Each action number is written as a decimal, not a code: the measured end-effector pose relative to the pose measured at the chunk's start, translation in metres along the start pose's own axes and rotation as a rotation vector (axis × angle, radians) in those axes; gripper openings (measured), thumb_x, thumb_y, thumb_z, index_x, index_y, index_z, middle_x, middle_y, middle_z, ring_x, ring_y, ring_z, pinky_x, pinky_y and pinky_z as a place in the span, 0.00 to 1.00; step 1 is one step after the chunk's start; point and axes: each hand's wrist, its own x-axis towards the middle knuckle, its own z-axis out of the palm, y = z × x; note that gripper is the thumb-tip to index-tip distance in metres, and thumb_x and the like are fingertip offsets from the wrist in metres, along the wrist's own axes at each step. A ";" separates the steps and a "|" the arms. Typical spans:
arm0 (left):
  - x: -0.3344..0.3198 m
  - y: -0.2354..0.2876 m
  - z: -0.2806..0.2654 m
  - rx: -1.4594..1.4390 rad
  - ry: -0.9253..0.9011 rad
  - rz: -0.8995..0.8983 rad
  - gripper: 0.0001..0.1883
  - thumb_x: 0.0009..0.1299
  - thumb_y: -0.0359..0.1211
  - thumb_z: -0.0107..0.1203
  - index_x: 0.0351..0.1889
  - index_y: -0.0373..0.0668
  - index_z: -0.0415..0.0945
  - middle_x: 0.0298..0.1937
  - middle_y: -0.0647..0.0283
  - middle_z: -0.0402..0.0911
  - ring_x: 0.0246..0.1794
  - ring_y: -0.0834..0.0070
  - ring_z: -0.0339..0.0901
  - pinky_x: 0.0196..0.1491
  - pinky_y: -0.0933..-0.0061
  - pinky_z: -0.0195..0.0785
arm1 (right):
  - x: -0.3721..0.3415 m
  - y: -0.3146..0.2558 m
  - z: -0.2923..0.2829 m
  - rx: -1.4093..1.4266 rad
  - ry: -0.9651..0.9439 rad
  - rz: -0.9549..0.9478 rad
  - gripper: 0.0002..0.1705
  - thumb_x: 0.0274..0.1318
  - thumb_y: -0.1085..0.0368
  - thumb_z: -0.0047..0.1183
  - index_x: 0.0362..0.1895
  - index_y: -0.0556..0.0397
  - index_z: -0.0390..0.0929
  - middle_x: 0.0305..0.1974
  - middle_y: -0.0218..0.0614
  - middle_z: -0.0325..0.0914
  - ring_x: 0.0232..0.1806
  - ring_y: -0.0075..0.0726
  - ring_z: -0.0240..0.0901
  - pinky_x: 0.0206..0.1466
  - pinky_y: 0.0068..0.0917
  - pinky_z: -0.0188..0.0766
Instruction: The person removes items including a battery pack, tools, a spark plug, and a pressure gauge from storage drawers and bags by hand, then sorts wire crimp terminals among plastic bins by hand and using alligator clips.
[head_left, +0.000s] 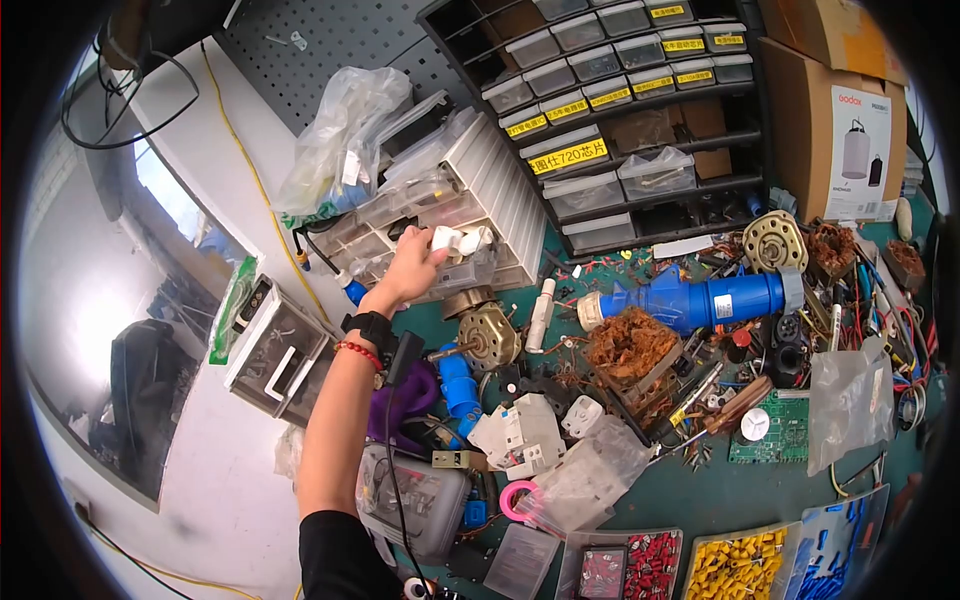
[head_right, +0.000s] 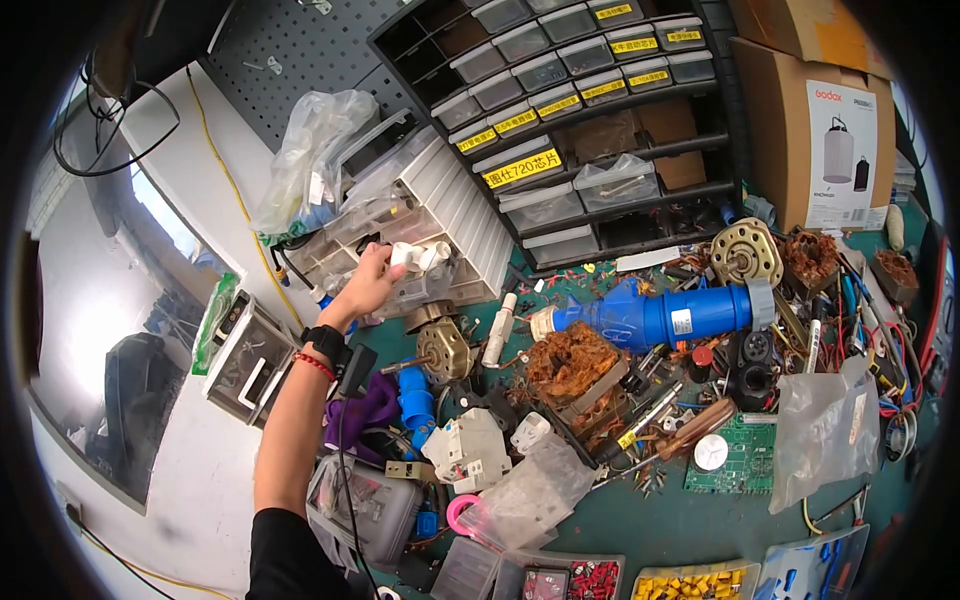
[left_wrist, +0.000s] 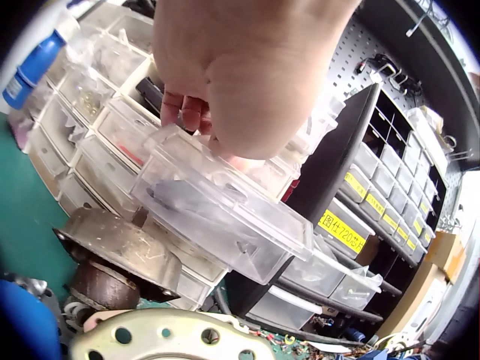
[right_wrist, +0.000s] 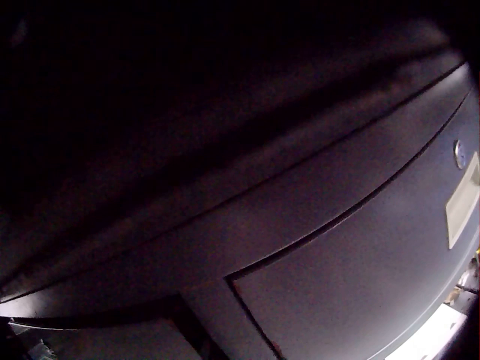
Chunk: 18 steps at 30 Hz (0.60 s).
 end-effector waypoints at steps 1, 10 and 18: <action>0.000 -0.001 0.000 -0.004 -0.007 -0.048 0.14 0.70 0.33 0.54 0.48 0.32 0.70 0.44 0.50 0.78 0.42 0.56 0.74 0.51 0.64 0.65 | 0.001 0.000 0.000 -0.013 -0.006 -0.048 0.22 0.70 0.57 0.40 0.46 0.66 0.76 0.23 0.36 0.71 0.21 0.26 0.62 0.23 0.24 0.59; -0.001 -0.006 -0.003 -0.918 0.037 -0.353 0.21 0.81 0.43 0.34 0.51 0.37 0.74 0.34 0.67 0.78 0.34 0.78 0.69 0.46 0.75 0.64 | 0.003 -0.010 0.006 -0.036 0.021 0.006 0.23 0.70 0.55 0.41 0.44 0.66 0.76 0.22 0.35 0.70 0.21 0.27 0.62 0.23 0.25 0.59; -0.006 -0.007 -0.012 -1.172 -0.018 -0.387 0.22 0.81 0.43 0.33 0.52 0.34 0.73 0.35 0.66 0.77 0.33 0.78 0.66 0.44 0.76 0.62 | 0.003 -0.004 0.002 -0.053 -0.002 -0.022 0.24 0.70 0.54 0.40 0.45 0.66 0.76 0.23 0.34 0.70 0.21 0.26 0.61 0.23 0.24 0.59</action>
